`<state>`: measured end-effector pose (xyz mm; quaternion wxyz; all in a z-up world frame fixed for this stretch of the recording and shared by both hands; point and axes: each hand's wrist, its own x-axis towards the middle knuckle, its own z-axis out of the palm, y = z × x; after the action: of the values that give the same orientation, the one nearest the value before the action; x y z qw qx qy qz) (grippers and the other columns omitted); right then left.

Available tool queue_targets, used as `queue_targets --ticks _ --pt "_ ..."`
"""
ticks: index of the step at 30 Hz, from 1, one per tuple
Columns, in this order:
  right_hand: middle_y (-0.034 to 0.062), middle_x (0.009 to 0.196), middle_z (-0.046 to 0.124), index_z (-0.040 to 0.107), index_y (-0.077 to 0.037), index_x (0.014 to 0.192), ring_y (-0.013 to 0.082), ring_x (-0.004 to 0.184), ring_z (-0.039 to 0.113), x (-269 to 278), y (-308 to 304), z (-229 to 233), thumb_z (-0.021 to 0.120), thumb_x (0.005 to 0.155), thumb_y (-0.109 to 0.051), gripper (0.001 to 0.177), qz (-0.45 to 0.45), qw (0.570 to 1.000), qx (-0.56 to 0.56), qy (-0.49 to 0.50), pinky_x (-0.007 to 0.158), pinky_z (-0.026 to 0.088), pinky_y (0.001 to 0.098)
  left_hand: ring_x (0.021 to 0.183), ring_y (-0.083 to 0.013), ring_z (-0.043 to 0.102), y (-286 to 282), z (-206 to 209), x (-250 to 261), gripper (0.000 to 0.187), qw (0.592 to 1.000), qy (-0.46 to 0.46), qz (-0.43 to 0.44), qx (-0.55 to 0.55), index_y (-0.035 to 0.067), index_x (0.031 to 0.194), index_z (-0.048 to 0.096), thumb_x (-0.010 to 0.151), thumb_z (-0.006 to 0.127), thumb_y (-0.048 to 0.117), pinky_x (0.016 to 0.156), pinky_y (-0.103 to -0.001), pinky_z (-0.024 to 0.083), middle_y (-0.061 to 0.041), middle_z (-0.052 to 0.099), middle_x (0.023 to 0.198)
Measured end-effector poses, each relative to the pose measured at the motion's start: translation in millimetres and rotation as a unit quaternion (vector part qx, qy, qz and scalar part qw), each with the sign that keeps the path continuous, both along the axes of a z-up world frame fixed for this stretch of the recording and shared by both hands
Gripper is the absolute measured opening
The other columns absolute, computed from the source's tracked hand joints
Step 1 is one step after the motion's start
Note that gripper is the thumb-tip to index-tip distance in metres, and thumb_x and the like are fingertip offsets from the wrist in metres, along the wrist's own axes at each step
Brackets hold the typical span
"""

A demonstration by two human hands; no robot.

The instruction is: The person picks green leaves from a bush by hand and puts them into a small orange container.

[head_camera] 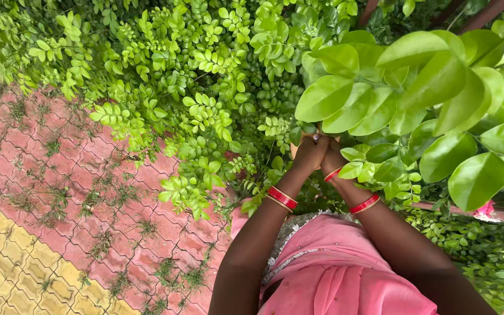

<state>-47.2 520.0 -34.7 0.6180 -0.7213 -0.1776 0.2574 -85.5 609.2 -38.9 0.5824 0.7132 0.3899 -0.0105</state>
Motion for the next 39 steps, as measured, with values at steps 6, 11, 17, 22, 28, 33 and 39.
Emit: queue_targets --ticks 6,11,17,22,28,33,39 --pt "0.0026 0.106 0.067 0.064 -0.003 0.115 0.0085 0.096 0.061 -9 88 -35 0.054 0.103 -0.014 0.019 -0.003 0.993 0.083 0.084 0.084 0.051 0.0246 0.084 -0.0426 0.075 95 -7 -14 0.06 0.997 -0.025 -0.067 -0.011 -0.006 0.097 0.068 0.089 0.048 0.05 0.074 -0.05 0.056 -0.028 0.074 0.085" --pt "0.0077 0.09 0.065 0.066 0.003 0.107 0.0134 0.071 0.059 -16 165 -10 0.051 0.111 -0.016 0.024 -0.012 0.982 0.025 0.187 0.057 0.047 0.0305 0.061 -0.0327 0.07 181 10 -19 0.054 0.99 0.045 -0.071 -0.109 0.001 0.092 0.06 0.089 0.053 0.054 0.058 -0.044 0.056 -0.021 0.069 0.07" --pt "0.007 0.088 0.072 0.063 0.004 0.113 0.014 0.069 0.067 2 261 47 0.051 0.102 -0.015 0.025 0.05 0.983 -0.032 0.175 0.056 0.055 0.0332 0.047 -0.0229 0.055 281 7 -3 0.062 0.944 -0.009 -0.084 -0.318 0.005 0.064 0.053 0.096 0.047 0.057 0.05 -0.039 0.052 -0.011 0.051 0.049" --pt "0.0103 0.087 0.071 0.069 0.004 0.113 0.0175 0.07 0.065 28 302 63 0.055 0.103 -0.015 0.026 0.038 0.974 -0.192 0.117 0.059 0.051 0.0357 0.045 -0.0251 0.053 321 31 19 0.063 0.914 0.018 -0.104 -0.393 0.008 0.058 0.051 0.094 0.045 0.061 0.056 -0.041 0.055 -0.012 0.049 0.046" --pt "0.0163 0.086 0.067 0.074 -0.001 0.106 0.0237 0.067 0.06 44 307 31 0.056 0.091 -0.006 0.024 0.097 0.967 -0.237 -0.003 0.057 0.047 0.04 0.054 -0.0244 0.059 348 33 28 0.061 0.88 0.06 -0.151 -0.447 0.012 0.056 0.051 0.093 0.045 0.06 0.065 -0.043 0.06 -0.008 0.049 0.049" --pt "0.0138 0.083 0.068 0.066 0.003 0.113 0.0198 0.062 0.059 17 308 42 0.053 0.104 -0.019 0.027 -0.102 0.959 -0.093 0.247 0.051 0.046 0.037 0.057 -0.0243 0.062 341 45 19 0.067 0.899 0.071 -0.174 -0.395 0.009 0.053 0.052 0.089 0.044 0.065 0.065 -0.04 0.058 -0.01 0.054 0.048" --pt "0.0086 0.072 0.061 0.065 0.001 0.111 0.0157 0.052 0.052 -12 298 72 0.058 0.105 -0.019 0.022 -0.145 0.963 -0.019 0.225 0.045 0.04 0.0319 0.048 -0.021 0.059 322 55 2 0.057 0.921 0.025 -0.183 -0.344 0.01 0.059 0.051 0.09 0.05 0.058 0.053 -0.035 0.053 -0.009 0.053 0.049"
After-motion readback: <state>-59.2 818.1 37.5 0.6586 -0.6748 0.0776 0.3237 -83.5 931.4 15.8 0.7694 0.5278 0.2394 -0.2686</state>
